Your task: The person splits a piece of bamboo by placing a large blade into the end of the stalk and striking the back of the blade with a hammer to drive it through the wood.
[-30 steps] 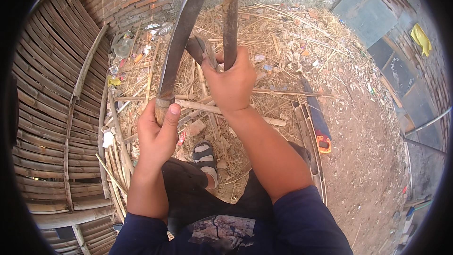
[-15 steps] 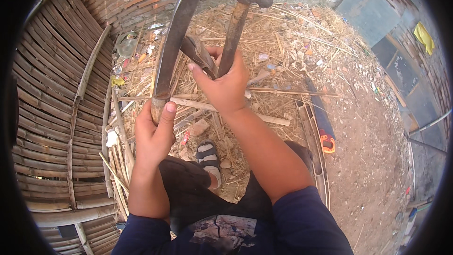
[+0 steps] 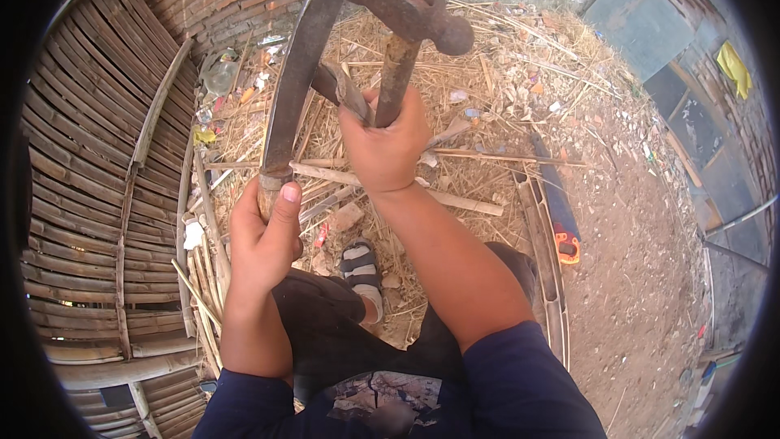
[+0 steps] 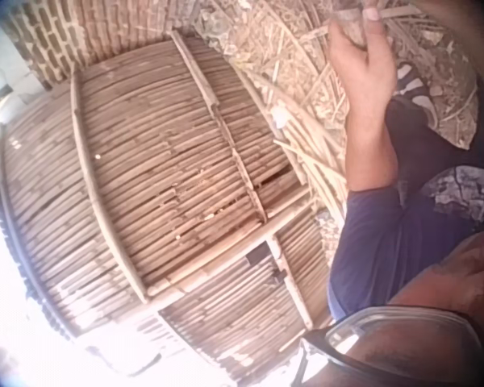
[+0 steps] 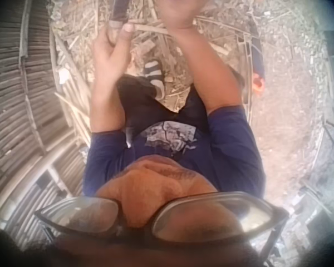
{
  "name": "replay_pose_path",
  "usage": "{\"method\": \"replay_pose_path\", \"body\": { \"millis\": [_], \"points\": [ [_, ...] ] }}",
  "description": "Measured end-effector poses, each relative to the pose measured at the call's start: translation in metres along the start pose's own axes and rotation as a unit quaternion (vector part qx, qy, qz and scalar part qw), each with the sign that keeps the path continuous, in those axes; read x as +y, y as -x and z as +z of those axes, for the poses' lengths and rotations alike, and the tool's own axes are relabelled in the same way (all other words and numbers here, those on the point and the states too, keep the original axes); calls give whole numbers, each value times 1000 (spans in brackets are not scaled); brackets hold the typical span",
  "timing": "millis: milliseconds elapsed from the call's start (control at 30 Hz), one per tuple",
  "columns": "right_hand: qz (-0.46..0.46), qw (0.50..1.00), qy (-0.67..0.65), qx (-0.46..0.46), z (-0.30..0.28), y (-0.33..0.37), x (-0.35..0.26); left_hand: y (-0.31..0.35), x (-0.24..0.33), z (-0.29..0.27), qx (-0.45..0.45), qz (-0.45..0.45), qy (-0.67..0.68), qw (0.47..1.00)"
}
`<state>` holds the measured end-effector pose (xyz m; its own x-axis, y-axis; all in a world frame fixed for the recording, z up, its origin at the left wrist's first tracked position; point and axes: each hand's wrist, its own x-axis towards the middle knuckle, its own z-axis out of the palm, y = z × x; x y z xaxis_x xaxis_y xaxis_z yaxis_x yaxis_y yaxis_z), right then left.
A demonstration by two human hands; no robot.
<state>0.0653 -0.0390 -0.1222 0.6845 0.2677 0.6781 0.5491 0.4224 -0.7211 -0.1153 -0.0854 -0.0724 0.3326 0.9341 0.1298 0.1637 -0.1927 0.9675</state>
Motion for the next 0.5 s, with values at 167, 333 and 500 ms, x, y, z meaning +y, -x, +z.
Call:
{"method": "replay_pose_path", "body": {
  "millis": [167, 333, 500],
  "points": [
    [-20, 1000, 6, -1, 7, 3, 2, 0, -4, -5, 13, 2, 1, 1000],
    [-79, 997, 1, 6, 13, -1, 2, 2, -6, -9, 20, 10, -10, 1000],
    [-100, 994, -36, -31, 18, 0, 12, 3, 1, -11, 40, 30, -68, 996]
  ]
}}
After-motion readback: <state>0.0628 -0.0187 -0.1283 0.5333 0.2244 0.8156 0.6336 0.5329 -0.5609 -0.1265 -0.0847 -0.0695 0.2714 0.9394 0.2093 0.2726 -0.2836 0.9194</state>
